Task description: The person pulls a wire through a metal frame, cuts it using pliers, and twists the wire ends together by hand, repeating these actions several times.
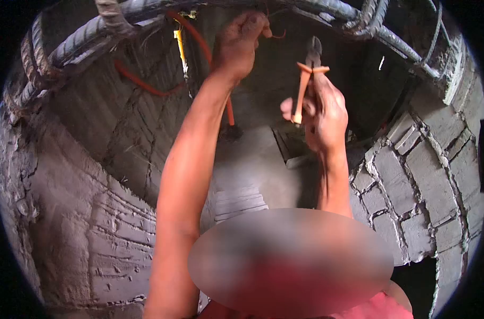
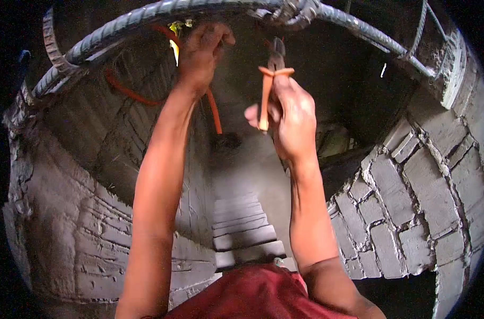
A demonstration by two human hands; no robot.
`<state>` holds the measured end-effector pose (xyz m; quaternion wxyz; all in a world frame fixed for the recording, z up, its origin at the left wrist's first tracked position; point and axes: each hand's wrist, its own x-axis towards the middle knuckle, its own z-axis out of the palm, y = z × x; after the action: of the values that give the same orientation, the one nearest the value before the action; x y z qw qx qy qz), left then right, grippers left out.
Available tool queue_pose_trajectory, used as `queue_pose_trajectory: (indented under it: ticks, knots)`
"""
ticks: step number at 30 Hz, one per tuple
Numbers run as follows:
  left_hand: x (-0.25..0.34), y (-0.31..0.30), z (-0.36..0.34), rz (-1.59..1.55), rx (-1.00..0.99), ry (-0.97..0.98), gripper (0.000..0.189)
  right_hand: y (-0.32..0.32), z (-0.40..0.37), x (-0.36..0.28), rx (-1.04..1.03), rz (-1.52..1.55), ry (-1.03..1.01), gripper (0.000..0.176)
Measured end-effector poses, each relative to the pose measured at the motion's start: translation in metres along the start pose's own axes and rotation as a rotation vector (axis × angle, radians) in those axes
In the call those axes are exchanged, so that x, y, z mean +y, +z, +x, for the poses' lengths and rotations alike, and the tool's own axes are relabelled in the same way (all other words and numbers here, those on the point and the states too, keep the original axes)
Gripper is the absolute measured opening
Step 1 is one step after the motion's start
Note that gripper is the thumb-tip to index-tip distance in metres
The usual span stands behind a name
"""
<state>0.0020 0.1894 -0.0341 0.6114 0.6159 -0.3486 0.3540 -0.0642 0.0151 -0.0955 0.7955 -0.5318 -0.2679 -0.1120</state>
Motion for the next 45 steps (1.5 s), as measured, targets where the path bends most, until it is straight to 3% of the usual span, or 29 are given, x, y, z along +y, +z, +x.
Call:
queue_pose_trajectory:
  ticks: [1,4,5,7,9,12,13,14,15,17,19,21,22,24,28,30,34,36,38,40,43,45]
  knots:
    - [-0.003,0.0,0.002,-0.033,-0.003,0.033,0.023,-0.002,0.005,0.003,0.004,0.007,0.006,0.04]
    - [-0.004,0.002,-0.001,-0.1,-0.024,-0.031,0.025,0.001,0.019,0.01,-0.224,0.5,0.106,0.039]
    - [-0.001,0.003,-0.003,-0.144,0.007,-0.073,0.025,0.005,0.019,0.011,-0.22,0.518,0.107,0.039]
    - [0.007,0.001,-0.005,-0.089,-0.003,-0.102,0.022,0.013,0.016,0.015,-0.427,0.824,0.12,0.041]
    - [0.02,0.0,-0.004,0.013,0.027,-0.066,0.022,0.014,0.008,0.021,-0.458,0.89,0.122,0.036]
    - [0.04,0.015,-0.007,0.11,0.052,-0.077,0.023,0.01,-0.009,0.029,-0.372,0.686,0.144,0.026]
    - [0.045,0.025,-0.007,0.152,0.115,-0.083,0.023,0.006,-0.012,0.037,-0.383,0.77,0.167,0.027]
    - [0.036,0.007,-0.001,0.194,-0.009,-0.017,0.024,0.002,-0.013,0.044,-0.388,0.824,0.184,0.028]
    - [0.035,0.014,0.002,0.23,-0.011,-0.019,0.024,0.0,-0.014,0.049,-0.397,0.875,0.206,0.029]
    - [0.031,0.026,0.002,0.381,0.135,0.0,0.026,-0.007,-0.015,0.056,-0.392,0.929,0.22,0.031]
    - [0.024,0.031,0.004,0.377,0.137,0.019,0.029,-0.017,-0.015,0.064,-0.443,0.858,0.235,0.035]
    - [0.018,0.036,0.003,0.515,0.205,0.203,0.028,-0.027,-0.019,0.071,-0.423,0.899,0.273,0.037]
    - [0.015,0.039,0.004,0.529,0.212,0.204,0.028,-0.032,-0.019,0.075,-0.433,0.886,0.273,0.038]
    - [0.007,0.046,0.004,0.774,0.316,0.489,0.025,-0.039,-0.018,0.073,-0.398,0.854,0.291,0.041]
    - [0.009,0.054,-0.005,0.724,0.386,0.317,0.024,-0.05,-0.016,0.07,-0.375,0.814,0.338,0.042]
    - [0.017,0.058,-0.005,0.52,0.358,0.23,0.026,-0.053,-0.013,0.074,-0.39,0.75,0.3,0.042]
    - [0.027,0.059,-0.006,0.564,0.336,0.172,0.026,-0.054,-0.01,0.063,-0.417,0.676,0.284,0.042]
    - [0.03,0.057,-0.007,0.39,0.354,0.061,0.025,-0.052,-0.011,0.065,-0.411,0.664,0.249,0.037]
    - [0.03,0.054,-0.007,0.362,0.321,0.077,0.024,-0.053,-0.013,0.067,-0.402,0.652,0.22,0.034]
    - [0.026,0.053,-0.007,0.33,0.288,0.091,0.023,-0.058,-0.014,0.065,-0.394,0.426,0.165,0.031]
    - [0.019,0.06,-0.007,0.567,0.386,0.236,0.022,-0.064,-0.019,0.062,-0.251,0.257,0.034,0.03]
    - [0.019,0.062,-0.009,0.702,0.383,0.337,0.02,-0.069,-0.018,0.059,-0.244,0.278,0.063,0.035]
